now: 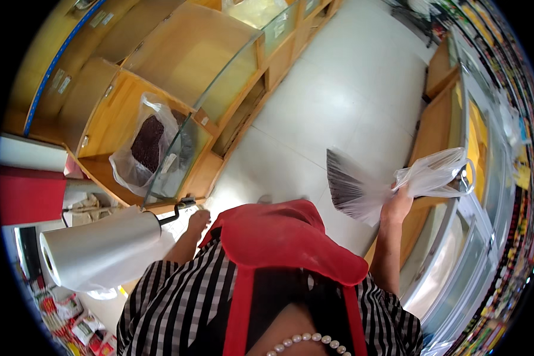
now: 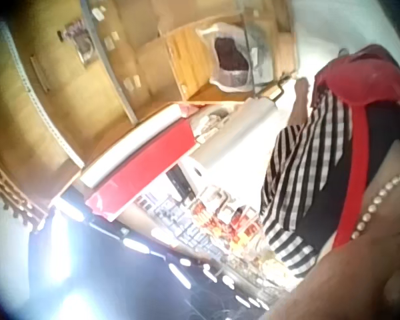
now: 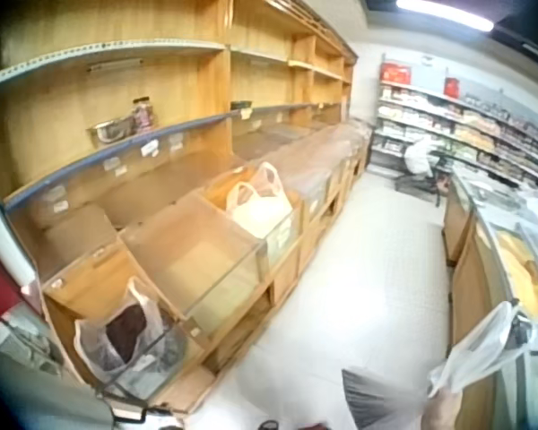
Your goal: The person sits on the floor and uses a round sieve to sift black and purple grains. They shake the sieve to separate debris, then pour the grains into plastic bags and place them into a wooden bin.
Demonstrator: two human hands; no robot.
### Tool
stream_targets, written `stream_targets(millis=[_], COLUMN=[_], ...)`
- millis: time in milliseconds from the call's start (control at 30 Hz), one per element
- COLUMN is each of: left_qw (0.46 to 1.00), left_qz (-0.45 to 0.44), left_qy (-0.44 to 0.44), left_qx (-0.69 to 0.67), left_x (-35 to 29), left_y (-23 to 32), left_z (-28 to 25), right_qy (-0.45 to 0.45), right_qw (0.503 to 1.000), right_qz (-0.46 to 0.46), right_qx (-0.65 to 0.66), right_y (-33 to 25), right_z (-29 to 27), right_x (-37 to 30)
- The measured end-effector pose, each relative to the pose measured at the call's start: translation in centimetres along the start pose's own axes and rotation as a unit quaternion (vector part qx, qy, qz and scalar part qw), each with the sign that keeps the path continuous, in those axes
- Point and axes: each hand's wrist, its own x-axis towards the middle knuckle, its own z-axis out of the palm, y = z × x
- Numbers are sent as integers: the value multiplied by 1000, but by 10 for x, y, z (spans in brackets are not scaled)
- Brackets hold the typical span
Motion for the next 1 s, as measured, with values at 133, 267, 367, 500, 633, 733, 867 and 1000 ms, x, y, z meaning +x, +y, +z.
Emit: stream_targets(millis=[133, 267, 367, 500, 633, 733, 867, 1000], left_qw=[951, 963, 962, 944, 925, 910, 879, 855], left_qz=[-231, -206, -144, -76, -86, -76, -79, -107], left_qy=[89, 151, 233, 291, 316, 328, 359, 376], left_qx=[-184, -85, -17, 135, 194, 244, 303, 339], left_x=[16, 38, 42, 71, 100, 123, 152, 176], left_y=[109, 167, 225, 290, 333, 355, 360, 364], left_z=[-4, -4, -2, -25, -33, -41, -57, -70], right_qy=[-53, -93, -136, -200, -222, -254, -245, -224], right_qw=[996, 994, 986, 974, 971, 966, 968, 974], right_qz=[3, 49, 89, 73, 46, 36, 38, 1], right_qx=[77, 37, -26, -71, -74, -27, 45, 20], right_y=[11, 0, -6, 21, 16, 18, 6, 1], right_z=[43, 82, 104, 111, 126, 128, 135, 132], right_x=[72, 125, 160, 229, 270, 301, 311, 317])
